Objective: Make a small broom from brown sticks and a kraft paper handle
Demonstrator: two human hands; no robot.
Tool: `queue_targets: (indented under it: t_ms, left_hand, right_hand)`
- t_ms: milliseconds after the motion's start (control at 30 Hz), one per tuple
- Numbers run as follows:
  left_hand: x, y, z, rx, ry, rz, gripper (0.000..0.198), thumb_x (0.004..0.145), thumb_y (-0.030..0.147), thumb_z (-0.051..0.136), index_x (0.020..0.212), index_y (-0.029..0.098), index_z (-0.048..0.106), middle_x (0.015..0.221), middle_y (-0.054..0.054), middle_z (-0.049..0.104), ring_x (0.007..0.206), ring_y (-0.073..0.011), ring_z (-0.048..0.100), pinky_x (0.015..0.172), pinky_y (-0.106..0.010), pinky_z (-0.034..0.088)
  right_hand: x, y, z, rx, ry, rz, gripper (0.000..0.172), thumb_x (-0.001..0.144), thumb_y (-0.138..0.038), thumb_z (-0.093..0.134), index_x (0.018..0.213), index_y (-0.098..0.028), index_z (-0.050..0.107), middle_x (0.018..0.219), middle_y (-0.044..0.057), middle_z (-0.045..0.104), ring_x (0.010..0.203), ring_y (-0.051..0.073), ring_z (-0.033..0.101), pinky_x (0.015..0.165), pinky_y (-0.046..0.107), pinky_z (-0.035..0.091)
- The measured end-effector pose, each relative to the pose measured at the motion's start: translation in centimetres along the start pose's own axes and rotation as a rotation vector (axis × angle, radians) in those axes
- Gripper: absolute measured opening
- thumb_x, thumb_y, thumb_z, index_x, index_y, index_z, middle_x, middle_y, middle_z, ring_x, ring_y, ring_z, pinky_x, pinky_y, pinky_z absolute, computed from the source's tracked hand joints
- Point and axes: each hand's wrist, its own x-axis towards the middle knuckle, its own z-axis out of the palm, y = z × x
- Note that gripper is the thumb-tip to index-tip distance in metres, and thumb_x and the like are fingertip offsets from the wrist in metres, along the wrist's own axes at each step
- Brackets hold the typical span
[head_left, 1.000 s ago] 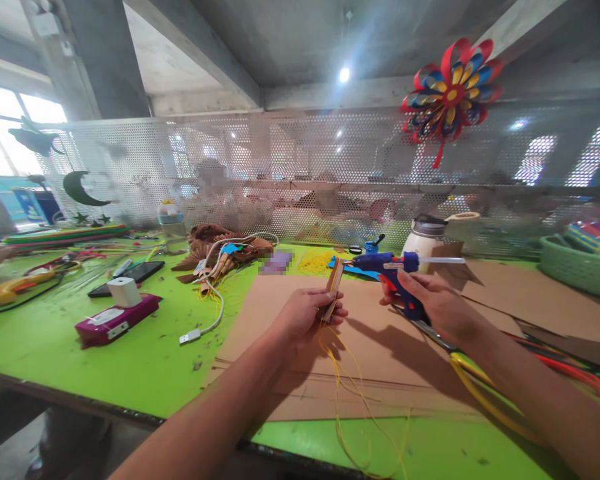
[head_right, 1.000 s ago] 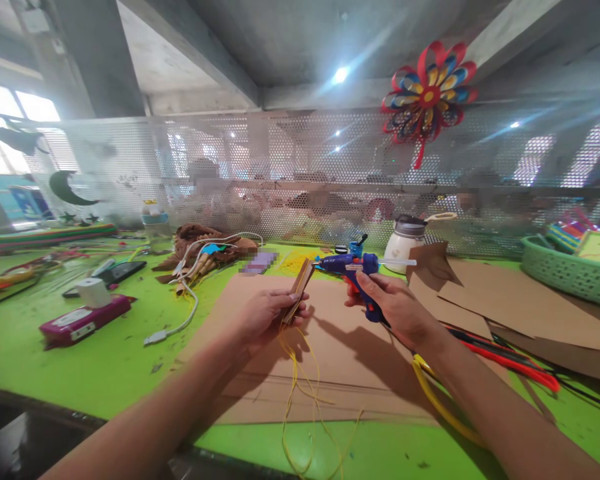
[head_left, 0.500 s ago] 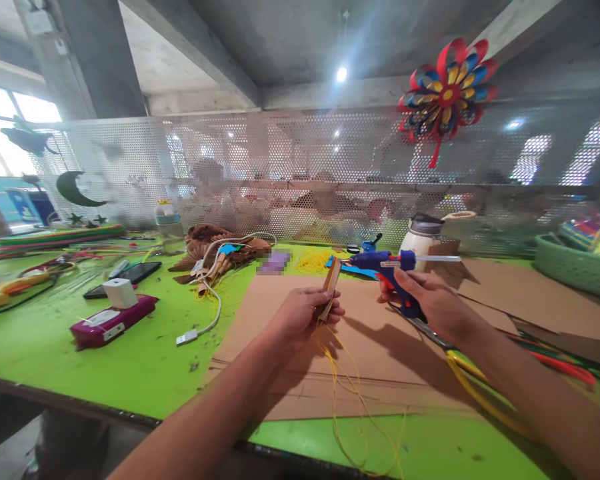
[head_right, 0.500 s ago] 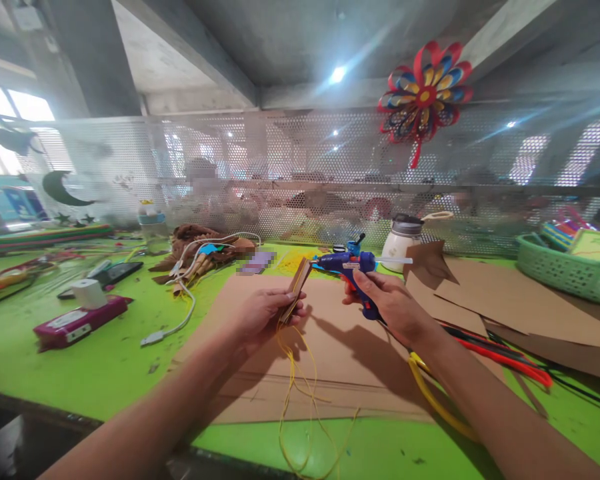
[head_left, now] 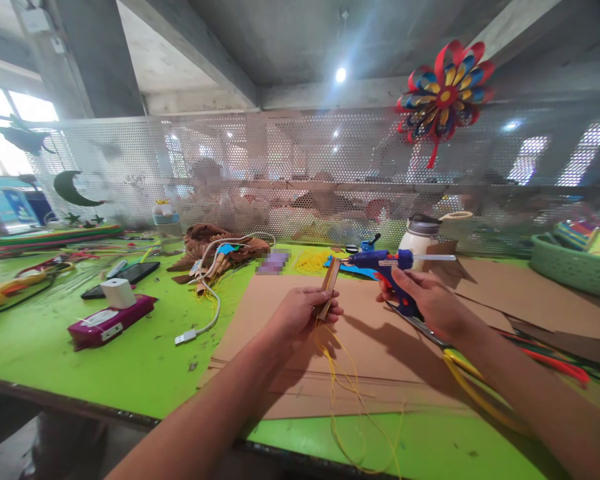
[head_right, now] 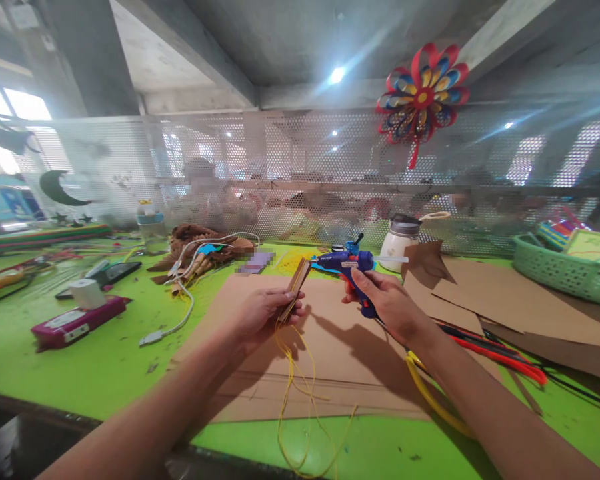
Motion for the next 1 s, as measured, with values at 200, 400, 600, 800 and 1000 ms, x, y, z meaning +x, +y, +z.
queue_targets:
  t_ms: [200, 400, 600, 800, 1000]
  left_hand:
    - [0.46, -0.29, -0.45, -0.016, -0.042, 0.02, 0.013, 0.081, 0.011, 0.052, 0.084, 0.003, 0.062, 0.069, -0.01, 0.062, 0.06, -0.012, 0.059, 0.057, -0.022, 0.046]
    - [0.31, 0.06, -0.41, -0.052, -0.053, 0.003, 0.012, 0.082, 0.009, 0.05, 0.083, 0.004, 0.061, 0.067, -0.009, 0.06, 0.059, -0.011, 0.058, 0.055, -0.021, 0.045]
    - [0.31, 0.23, -0.29, -0.018, -0.009, -0.023, 0.014, 0.082, 0.008, 0.048, 0.08, 0.003, 0.061, 0.068, -0.011, 0.062, 0.06, -0.0121, 0.06, 0.053, -0.02, 0.045]
    - [0.37, -0.02, -0.32, -0.008, -0.033, -0.02, 0.014, 0.082, 0.009, 0.05, 0.083, 0.002, 0.062, 0.069, -0.011, 0.062, 0.058, -0.0108, 0.059, 0.053, -0.019, 0.046]
    - [0.32, 0.13, -0.42, -0.046, -0.042, -0.021, 0.013, 0.08, 0.008, 0.051, 0.084, 0.002, 0.062, 0.072, -0.011, 0.062, 0.06, -0.0108, 0.059, 0.054, -0.019, 0.046]
  right_hand:
    - [-0.11, 0.01, -0.12, 0.031, -0.044, 0.021, 0.033, 0.076, -0.05, 0.062, 0.077, -0.017, 0.067, 0.073, 0.003, 0.063, 0.066, 0.015, 0.061, 0.067, 0.029, 0.05]
    - [-0.25, -0.15, -0.1, 0.037, -0.079, 0.034, 0.032, 0.075, -0.049, 0.063, 0.077, -0.018, 0.068, 0.073, 0.002, 0.064, 0.065, 0.015, 0.061, 0.067, 0.029, 0.049]
    - [-0.14, -0.02, 0.04, 0.063, -0.046, 0.021, 0.033, 0.075, -0.049, 0.062, 0.075, -0.017, 0.066, 0.073, 0.003, 0.063, 0.065, 0.015, 0.061, 0.068, 0.03, 0.05]
    - [-0.02, -0.2, 0.04, 0.064, -0.007, 0.037, 0.037, 0.074, -0.052, 0.062, 0.073, -0.016, 0.066, 0.072, 0.003, 0.063, 0.063, 0.015, 0.061, 0.065, 0.028, 0.051]
    - [0.1, 0.14, -0.35, 0.094, -0.004, 0.037, 0.033, 0.074, -0.05, 0.063, 0.073, -0.018, 0.066, 0.074, 0.002, 0.064, 0.065, 0.015, 0.062, 0.068, 0.029, 0.05]
